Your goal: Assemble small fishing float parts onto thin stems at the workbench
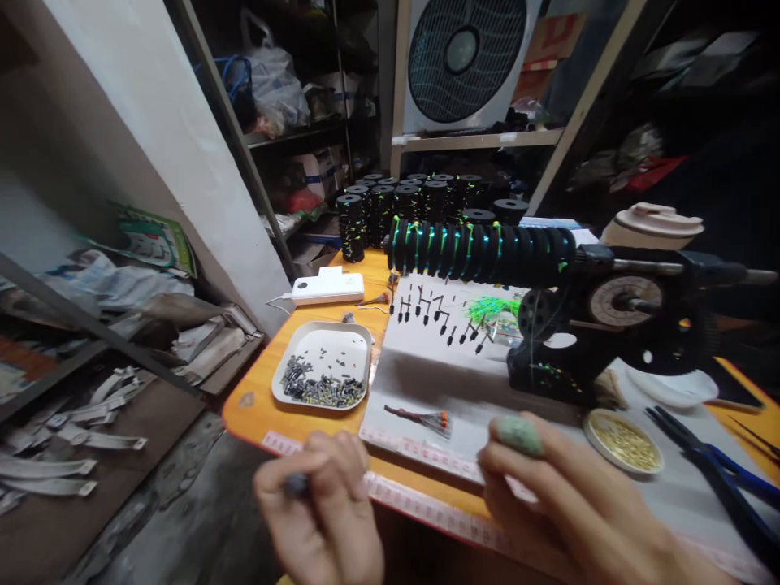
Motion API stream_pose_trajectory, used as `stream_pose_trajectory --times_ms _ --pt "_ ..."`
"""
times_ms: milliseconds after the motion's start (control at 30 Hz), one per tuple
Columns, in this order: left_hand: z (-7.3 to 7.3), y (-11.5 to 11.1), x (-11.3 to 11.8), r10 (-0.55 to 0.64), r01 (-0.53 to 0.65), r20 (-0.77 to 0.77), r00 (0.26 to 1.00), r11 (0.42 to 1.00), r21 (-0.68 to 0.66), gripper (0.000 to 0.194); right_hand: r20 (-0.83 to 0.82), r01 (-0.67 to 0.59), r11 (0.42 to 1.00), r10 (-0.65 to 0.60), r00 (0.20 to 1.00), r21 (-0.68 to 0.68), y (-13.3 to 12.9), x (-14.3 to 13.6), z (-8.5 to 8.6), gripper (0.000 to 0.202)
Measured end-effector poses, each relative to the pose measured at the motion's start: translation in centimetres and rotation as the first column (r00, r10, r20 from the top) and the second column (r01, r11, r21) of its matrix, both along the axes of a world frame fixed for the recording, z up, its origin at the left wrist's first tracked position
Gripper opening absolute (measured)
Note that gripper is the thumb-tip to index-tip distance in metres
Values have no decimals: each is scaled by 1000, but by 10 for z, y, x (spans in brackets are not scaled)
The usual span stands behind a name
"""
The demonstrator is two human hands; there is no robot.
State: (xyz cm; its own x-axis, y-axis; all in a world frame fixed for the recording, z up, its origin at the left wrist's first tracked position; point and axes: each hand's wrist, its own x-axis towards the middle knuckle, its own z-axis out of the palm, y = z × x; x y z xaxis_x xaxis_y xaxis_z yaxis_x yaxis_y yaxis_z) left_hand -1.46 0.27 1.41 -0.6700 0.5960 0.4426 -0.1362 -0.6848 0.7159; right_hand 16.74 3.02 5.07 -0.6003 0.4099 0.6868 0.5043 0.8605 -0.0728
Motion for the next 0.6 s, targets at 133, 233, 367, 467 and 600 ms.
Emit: stream_pose_trajectory --times_ms 133,233,367,467,600 --pt "3 5 -41 67 -68 -51 996 997 -19 14 2 58 990 -58 998 -132 -2 2 -11 18" --pt "7 16 -77 3 -42 -201 980 980 -194 14 -22 -28 985 24 999 -171 0 -4 -12 15" --pt "24 45 -118 -361 -25 -711 603 882 -470 22 -30 -105 975 101 994 -193 8 -9 -7 13" --pt "36 72 -132 -482 -80 -844 234 856 -511 32 -34 -101 976 96 995 -191 12 -10 -5 14" --pt "40 96 -131 -574 -72 -819 12 816 -573 24 -72 -96 977 84 994 -190 11 -10 -3 18"
